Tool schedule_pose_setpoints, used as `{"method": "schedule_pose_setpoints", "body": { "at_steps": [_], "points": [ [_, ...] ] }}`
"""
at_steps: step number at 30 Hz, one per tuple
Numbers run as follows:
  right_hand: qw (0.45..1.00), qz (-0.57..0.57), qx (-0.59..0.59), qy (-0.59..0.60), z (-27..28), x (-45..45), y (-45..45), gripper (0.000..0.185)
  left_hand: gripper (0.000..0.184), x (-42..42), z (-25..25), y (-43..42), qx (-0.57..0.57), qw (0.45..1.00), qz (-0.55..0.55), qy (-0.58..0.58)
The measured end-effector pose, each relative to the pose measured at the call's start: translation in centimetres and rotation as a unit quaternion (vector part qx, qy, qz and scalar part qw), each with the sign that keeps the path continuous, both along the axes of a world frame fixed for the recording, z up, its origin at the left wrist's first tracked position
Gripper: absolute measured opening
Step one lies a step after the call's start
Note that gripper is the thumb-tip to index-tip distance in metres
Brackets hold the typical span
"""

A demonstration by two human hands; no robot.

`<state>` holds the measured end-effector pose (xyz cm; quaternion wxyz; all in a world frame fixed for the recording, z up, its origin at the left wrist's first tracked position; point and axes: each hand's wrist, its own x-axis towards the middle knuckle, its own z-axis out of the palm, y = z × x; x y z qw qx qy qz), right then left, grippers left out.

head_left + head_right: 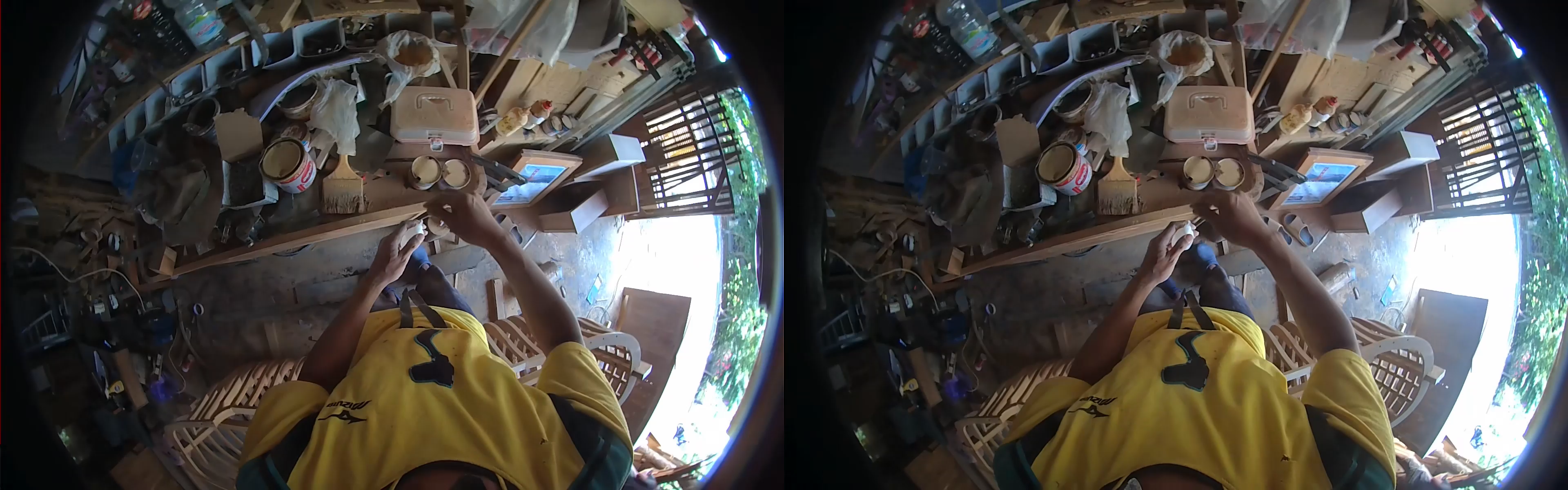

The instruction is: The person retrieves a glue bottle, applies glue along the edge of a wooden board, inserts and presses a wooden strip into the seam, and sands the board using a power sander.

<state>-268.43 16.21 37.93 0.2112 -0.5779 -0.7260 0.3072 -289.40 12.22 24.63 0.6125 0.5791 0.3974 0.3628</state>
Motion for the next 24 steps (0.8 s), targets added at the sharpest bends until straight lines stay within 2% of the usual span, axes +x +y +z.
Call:
{"method": "schedule_pose_setpoints", "body": {
  "at_steps": [1, 3, 5, 7, 9, 11, 12, 13, 15, 16, 19, 20, 23, 24],
  "points": [
    [1.0, -0.009, 0.002, 0.0, 0.2, 0.4, -0.9, 0.017, 0.04, 0.2, 0.2, 0.0, 0.004, 1.0, -0.013, 0.004],
    [0.995, 0.039, 0.089, -0.01, 0.8, 1.6, -2.6, 0.016, 0.04, 0.9, 0.5, 0.0, 0.009, 0.999, -0.04, 0.006],
    [0.997, -0.019, 0.074, -0.024, 1.5, 2.7, -3.7, 0.019, 0.04, 1.5, 0.6, 0.0, 0.024, 0.998, -0.055, 0.022],
    [0.979, -0.178, -0.015, -0.094, 2.8, 3.8, -4.2, 0.029, 0.042, 2.2, 1.3, 0.0, 0.017, 0.994, -0.092, 0.056],
    [0.97, -0.225, -0.055, -0.077, 0.4, 6.8, -4.8, 0.035, 0.045, 3.2, 1.5, -0.3, 0.035, 0.995, -0.092, -0.008],
    [0.953, -0.228, -0.198, 0.004, -1.2, 9.4, -6.0, 0.036, 0.045, 3.8, 4.0, -0.3, -0.003, 0.992, -0.125, 0.031],
    [0.937, -0.234, -0.232, 0.115, -0.9, 9.9, -7.2, 0.032, 0.046, 4.3, 4.8, -0.3, -0.043, 0.986, -0.148, 0.066],
    [0.935, -0.242, -0.231, 0.119, -1.0, 10.4, -8.3, 0.032, 0.046, 5.0, 4.6, -0.4, -0.041, 0.984, -0.157, 0.069],
    [0.923, -0.191, -0.172, 0.286, -1.3, 11.7, -10.5, 0.028, 0.049, 6.7, 4.2, -0.4, 0.096, 0.984, -0.137, 0.066],
    [0.921, -0.194, -0.163, 0.296, 0.3, 11.7, -11.1, 0.027, 0.049, 7.6, 4.8, -0.3, 0.097, 0.982, -0.145, 0.067],
    [0.909, -0.256, -0.108, 0.309, 1.6, 12.8, -12.8, 0.031, 0.048, 10.8, 6.7, -0.3, 0.104, 0.975, -0.174, 0.091],
    [0.915, -0.288, -0.104, 0.263, 2.1, 13.4, -13.2, 0.034, 0.047, 12.2, 7.0, -0.4, 0.129, 0.972, -0.174, 0.089],
    [0.905, -0.323, -0.056, 0.269, 3.4, 16.3, -14.4, 0.028, 0.045, 17.0, 8.0, -0.5, 0.19, 0.96, -0.188, 0.084],
    [0.925, -0.305, -0.047, 0.221, 3.9, 18.1, -14.8, 0.028, 0.044, 18.8, 8.3, -0.5, 0.221, 0.953, -0.193, 0.08]
  ]
}}
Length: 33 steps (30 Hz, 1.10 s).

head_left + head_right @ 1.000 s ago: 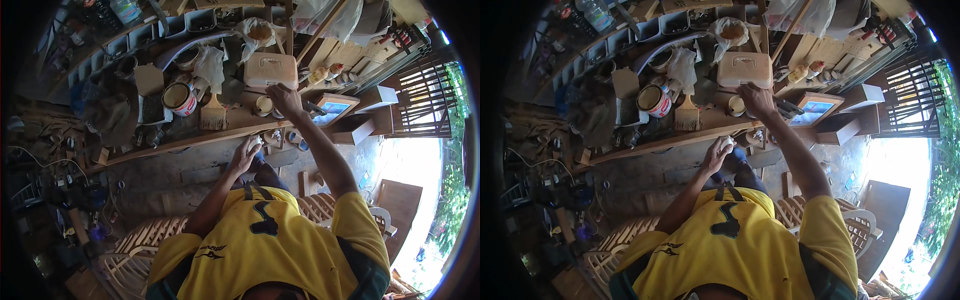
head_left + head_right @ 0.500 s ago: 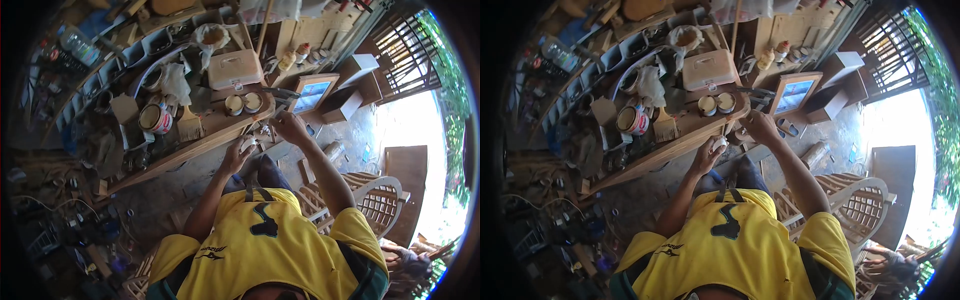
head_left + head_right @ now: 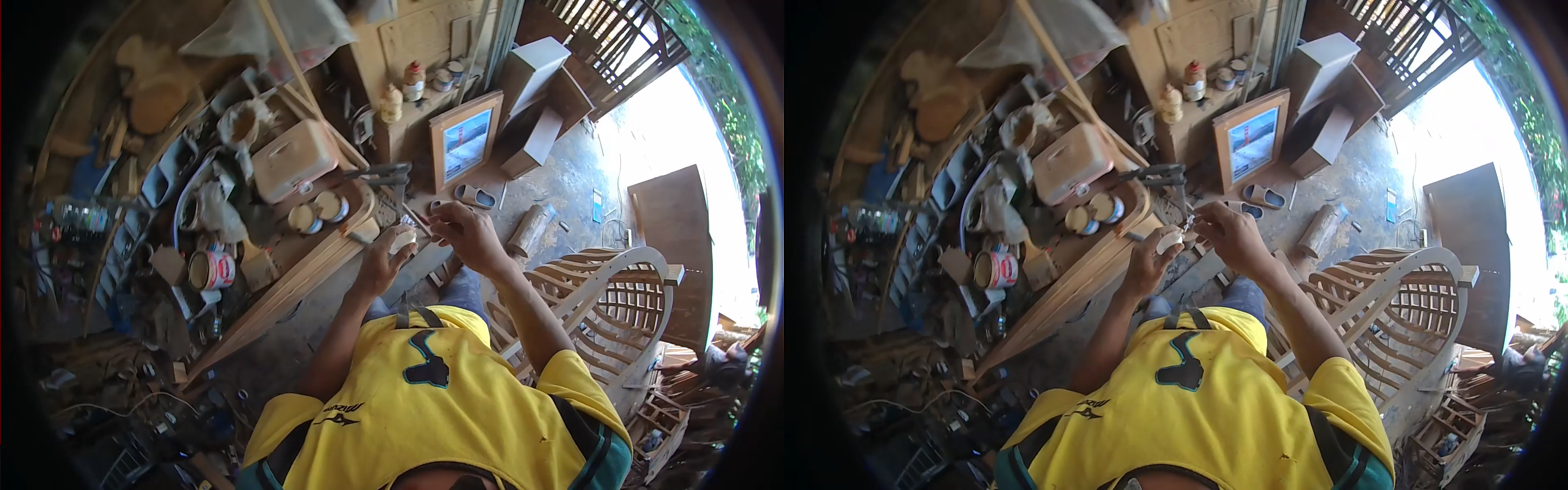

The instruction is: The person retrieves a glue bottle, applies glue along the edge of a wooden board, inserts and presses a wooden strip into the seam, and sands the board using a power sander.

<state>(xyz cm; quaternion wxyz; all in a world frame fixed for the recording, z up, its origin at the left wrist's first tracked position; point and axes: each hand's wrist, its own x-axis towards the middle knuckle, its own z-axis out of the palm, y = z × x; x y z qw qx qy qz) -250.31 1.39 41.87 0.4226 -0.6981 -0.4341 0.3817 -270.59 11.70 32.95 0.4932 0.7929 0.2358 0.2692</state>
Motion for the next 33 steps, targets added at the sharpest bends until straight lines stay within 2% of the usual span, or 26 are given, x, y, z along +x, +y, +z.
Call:
{"method": "schedule_pose_setpoints", "body": {
  "at_steps": [1, 3, 7, 10, 11, 14, 17, 21, 23, 25, 27, 33],
  "points": [
    [1.0, -0.006, 0.004, 0.001, -0.1, 2.2, -0.3, 0.028, 0.044, 1.9, 0.3, -0.1, 0.004, 1.0, -0.006, 0.001],
    [0.968, 0.036, 0.146, -0.202, -0.3, 7.1, -0.9, 0.02, 0.042, 6.3, 0.8, -0.3, -0.025, 0.999, -0.022, 0.009],
    [0.952, 0.037, 0.206, -0.224, 1.6, 17.3, -1.8, 0.013, 0.035, 16.7, 2.0, -1.1, -0.043, 0.997, -0.047, 0.034],
    [0.959, 0.059, 0.159, -0.227, 2.9, 24.7, -3.4, 0.012, 0.036, 24.8, 2.9, -1.9, -0.026, 0.996, -0.081, 0.006],
    [0.952, 0.068, 0.18, -0.239, 3.2, 27.2, -4.0, 0.015, 0.036, 27.5, 3.3, -2.5, -0.023, 0.996, -0.087, 0.005],
    [0.945, 0.042, 0.19, -0.265, 5.0, 32.9, -6.6, 0.014, 0.037, 34.8, 4.7, -3.6, -0.034, 0.992, -0.119, 0.03],
    [0.957, 0.001, 0.165, -0.24, 6.2, 37.1, -9.7, 0.014, 0.038, 41.2, 6.2, -4.9, -0.033, 0.988, -0.149, 0.019],
    [0.953, -0.121, 0.151, -0.234, 5.8, 41.3, -14.6, 0.018, 0.039, 47.9, 5.9, -5.7, -0.039, 0.976, -0.212, 0.036],
    [0.936, -0.261, 0.116, -0.206, 4.3, 42.8, -18.0, 0.02, 0.04, 50.4, 3.6, -5.5, -0.041, 0.973, -0.225, -0.002],
    [0.92, -0.349, 0.076, -0.158, 2.7, 43.6, -21.9, 0.019, 0.04, 52.2, 3.0, -5.3, -0.124, 0.967, -0.222, 0.023],
    [0.889, -0.451, 0.059, -0.05, 0.6, 43.6, -25.6, 0.018, 0.039, 53.4, 2.4, -5.0, -0.164, 0.962, -0.22, -0.001],
    [0.831, -0.555, -0.036, -0.017, -3.6, 42.8, -33.1, 0.017, 0.033, 56.7, -0.2, -3.5, -0.174, 0.954, -0.241, 0.041]
  ]
}}
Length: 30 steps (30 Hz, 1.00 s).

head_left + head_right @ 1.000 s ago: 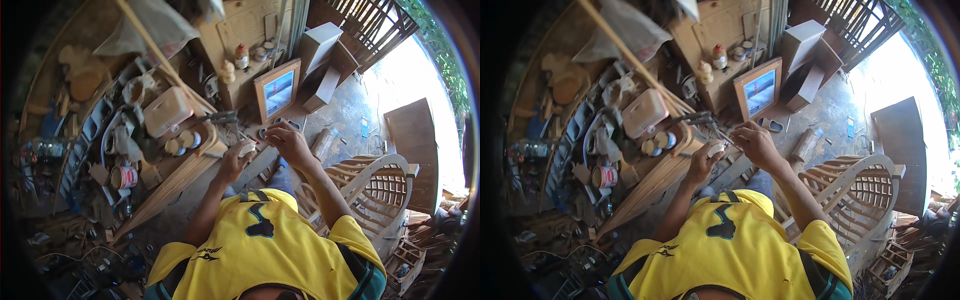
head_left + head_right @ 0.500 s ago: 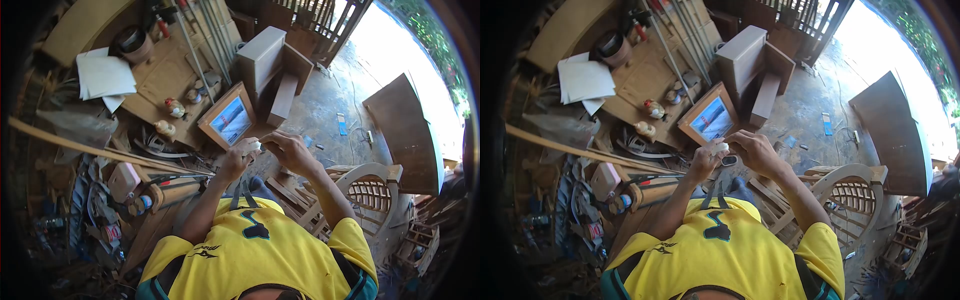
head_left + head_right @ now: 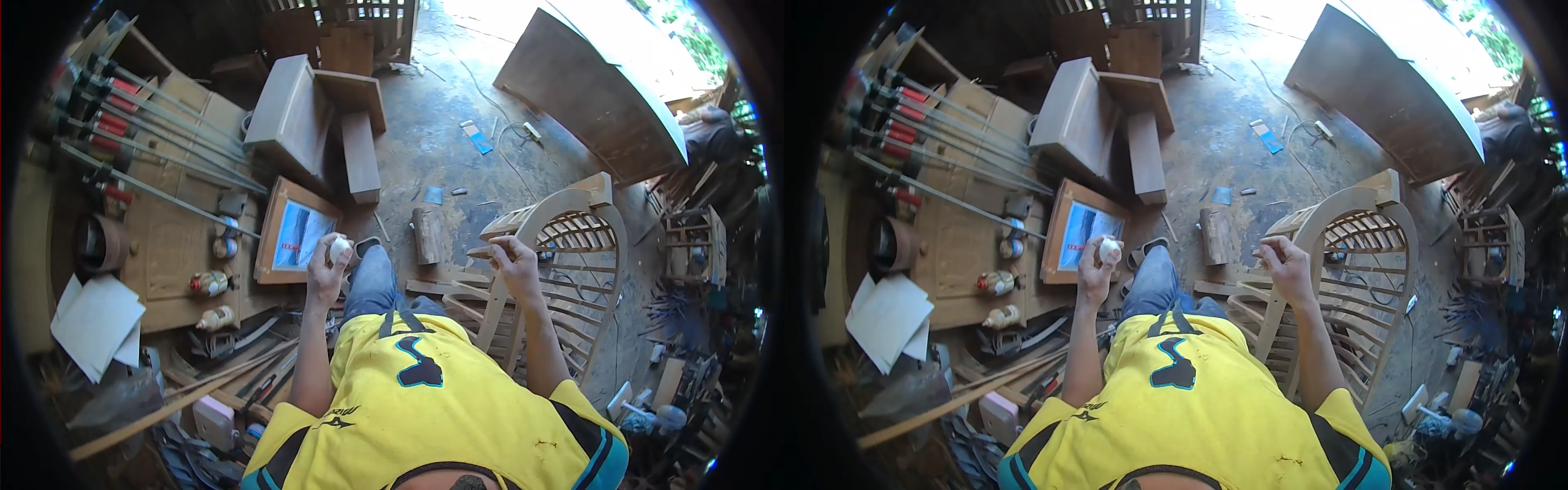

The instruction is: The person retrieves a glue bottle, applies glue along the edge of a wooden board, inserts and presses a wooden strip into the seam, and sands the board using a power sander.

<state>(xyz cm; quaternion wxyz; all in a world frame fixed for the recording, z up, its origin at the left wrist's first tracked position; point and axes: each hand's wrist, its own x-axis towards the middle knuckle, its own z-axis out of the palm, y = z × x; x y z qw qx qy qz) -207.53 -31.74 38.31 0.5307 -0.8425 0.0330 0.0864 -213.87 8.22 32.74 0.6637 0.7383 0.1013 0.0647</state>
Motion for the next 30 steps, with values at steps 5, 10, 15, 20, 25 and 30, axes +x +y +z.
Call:
{"method": "schedule_pose_setpoints", "body": {
  "at_steps": [5, 10, 15, 20, 25, 30],
  "points": [
    [0.999, -0.03, -0.004, 0.038, -3.7, 3.5, 0.6, 0.018, 0.035, 4.9, -1.3, 0.0, 0.003, 0.999, -0.024, 0.033],
    [0.996, -0.041, -0.026, 0.074, -11.3, 12.4, 3.6, 0.019, 0.035, 13.6, -3.7, -0.4, -0.053, 0.996, -0.033, 0.068],
    [0.977, -0.135, -0.034, 0.164, -23.3, 20.7, 4.3, 0.021, 0.029, 27.4, -5.3, -2.1, -0.014, 0.99, -0.099, 0.098],
    [0.924, -0.298, -0.02, 0.24, -31.9, 27.8, 2.4, 0.024, 0.024, 39.1, -9.5, -4.0, -0.011, 0.981, -0.142, 0.13],
    [0.873, -0.402, -0.101, 0.258, -44.3, 34.6, -3.0, 0.03, 0.026, 47.4, -15.0, -7.2, 0.044, 0.962, -0.194, 0.185],
    [0.868, -0.312, -0.238, 0.305, -54.3, 41.0, -7.2, 0.045, 0.028, 51.8, -24.5, -11.1, 0.055, 0.954, -0.239, 0.175]
  ]
}}
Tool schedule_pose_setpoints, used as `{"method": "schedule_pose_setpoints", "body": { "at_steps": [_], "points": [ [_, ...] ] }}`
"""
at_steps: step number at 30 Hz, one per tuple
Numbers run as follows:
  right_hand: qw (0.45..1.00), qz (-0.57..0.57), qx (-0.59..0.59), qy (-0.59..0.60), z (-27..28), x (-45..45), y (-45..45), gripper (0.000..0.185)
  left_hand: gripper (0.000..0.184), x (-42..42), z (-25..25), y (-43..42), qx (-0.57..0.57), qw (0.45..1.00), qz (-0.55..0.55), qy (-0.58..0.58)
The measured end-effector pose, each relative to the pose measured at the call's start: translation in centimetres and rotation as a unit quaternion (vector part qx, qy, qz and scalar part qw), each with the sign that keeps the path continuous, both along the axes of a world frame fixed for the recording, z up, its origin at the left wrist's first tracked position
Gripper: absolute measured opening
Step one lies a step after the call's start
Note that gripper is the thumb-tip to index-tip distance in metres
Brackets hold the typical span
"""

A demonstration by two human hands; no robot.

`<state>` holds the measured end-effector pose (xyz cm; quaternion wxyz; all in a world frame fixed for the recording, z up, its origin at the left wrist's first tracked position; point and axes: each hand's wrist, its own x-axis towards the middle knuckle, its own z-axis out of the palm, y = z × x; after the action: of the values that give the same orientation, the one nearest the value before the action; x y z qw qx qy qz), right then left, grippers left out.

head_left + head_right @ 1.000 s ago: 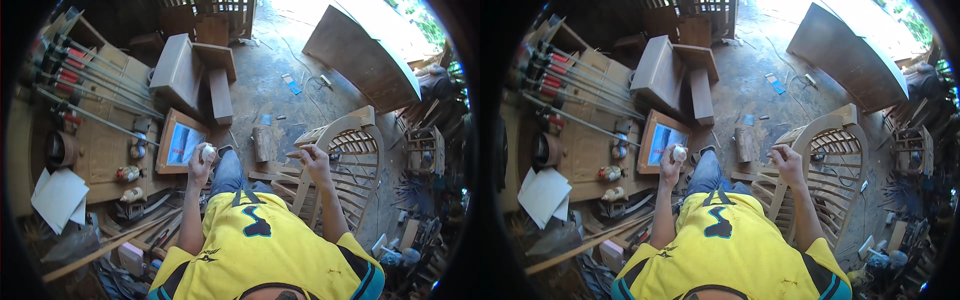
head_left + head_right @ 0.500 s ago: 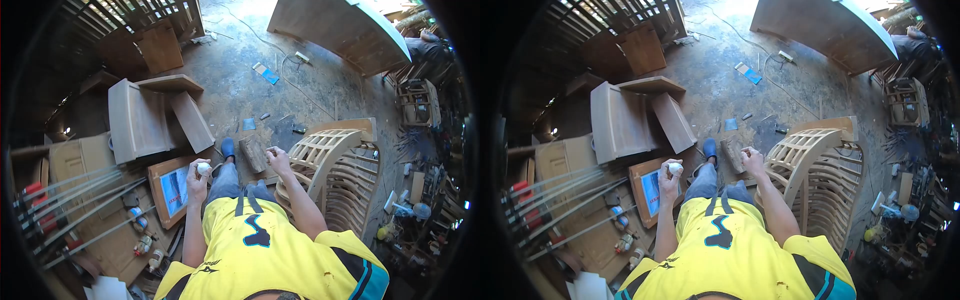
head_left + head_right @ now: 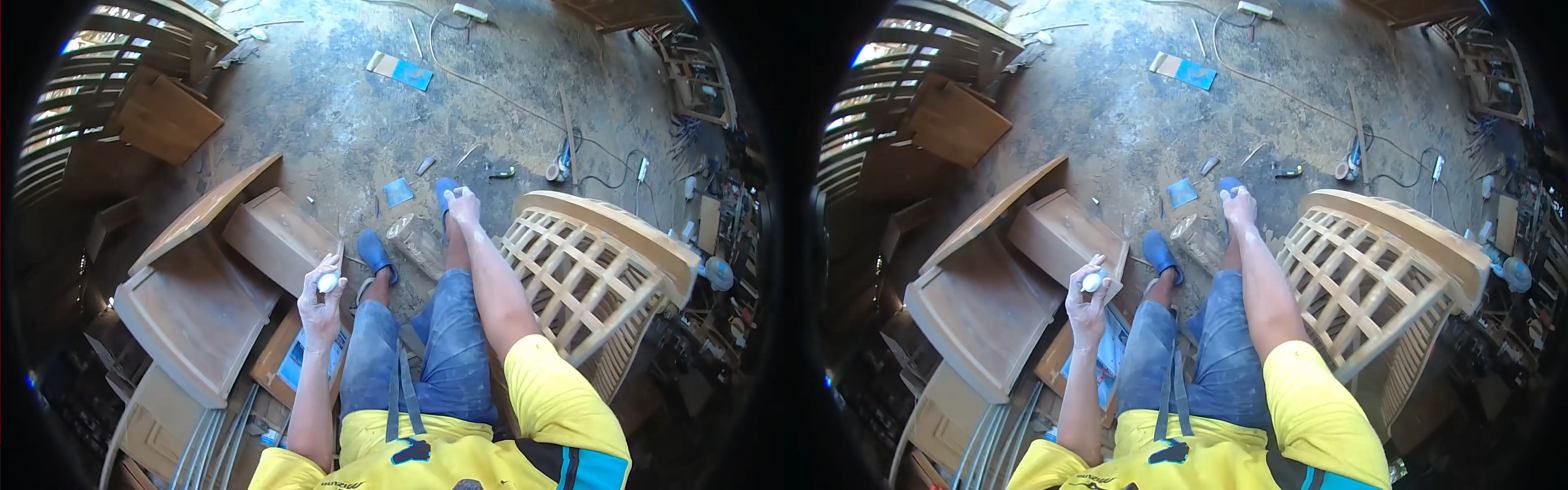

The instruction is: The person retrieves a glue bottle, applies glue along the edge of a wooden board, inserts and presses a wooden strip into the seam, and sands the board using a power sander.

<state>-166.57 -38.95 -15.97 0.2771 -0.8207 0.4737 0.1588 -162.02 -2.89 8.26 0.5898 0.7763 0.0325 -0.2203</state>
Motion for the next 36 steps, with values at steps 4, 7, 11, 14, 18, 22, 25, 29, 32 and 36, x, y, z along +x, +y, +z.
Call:
{"method": "schedule_pose_setpoints", "body": {
  "at_steps": [4, 7, 11, 14, 18, 22, 25, 29, 32, 36],
  "points": [
    [0.997, -0.027, 0.045, 0.062, -9.7, 3.4, -1.1, 0.055, 0.024, 3.4, -7.9, -4.4, 0.012, 0.999, -0.029, -0.024],
    [0.995, -0.042, 0.051, 0.071, -20.2, 4.7, -1.1, 0.058, 0.024, 5.5, -15.1, -7.4, 0.011, 0.999, -0.031, -0.018],
    [0.991, -0.087, 0.038, 0.092, -34.2, 5.6, -1.8, 0.056, 0.025, 7.0, -24.0, -10.3, 0.009, 0.998, -0.051, -0.024],
    [0.988, -0.116, -0.011, 0.1, -38.4, 6.2, -1.5, 0.051, 0.026, 7.5, -27.6, -11.6, 0.016, 0.999, -0.046, -0.011],
    [0.989, -0.142, 0.013, 0.027, -35.3, 6.7, -2.4, 0.037, 0.026, 9.1, -27.1, -13.3, -0.019, 0.998, -0.022, 0.055],
    [0.942, -0.125, 0.191, -0.246, -20.5, 10.8, -1.2, 0.023, 0.026, 11.8, -21.4, -13.8, -0.002, 0.996, -0.056, 0.069],
    [0.921, -0.017, 0.168, -0.351, 1.5, 16.8, 0.5, 0.032, 0.023, 14.9, -14.7, -14.8, -0.029, 0.992, -0.118, 0.029],
    [0.861, 0.211, 0.024, -0.461, 24.2, 21.6, 2.2, 0.028, 0.024, 18.5, -3.4, -14.7, -0.039, 0.982, -0.181, -0.029],
    [0.829, 0.326, 0.033, -0.453, 36.5, 23.0, 3.6, 0.028, 0.028, 20.6, 4.4, -13.8, -0.056, 0.971, -0.202, -0.113],
    [0.827, 0.346, 0.087, -0.434, 47.7, 24.4, 5.0, 0.026, 0.03, 23.1, 14.1, -12.5, -0.11, 0.961, -0.201, -0.155]
  ]
}}
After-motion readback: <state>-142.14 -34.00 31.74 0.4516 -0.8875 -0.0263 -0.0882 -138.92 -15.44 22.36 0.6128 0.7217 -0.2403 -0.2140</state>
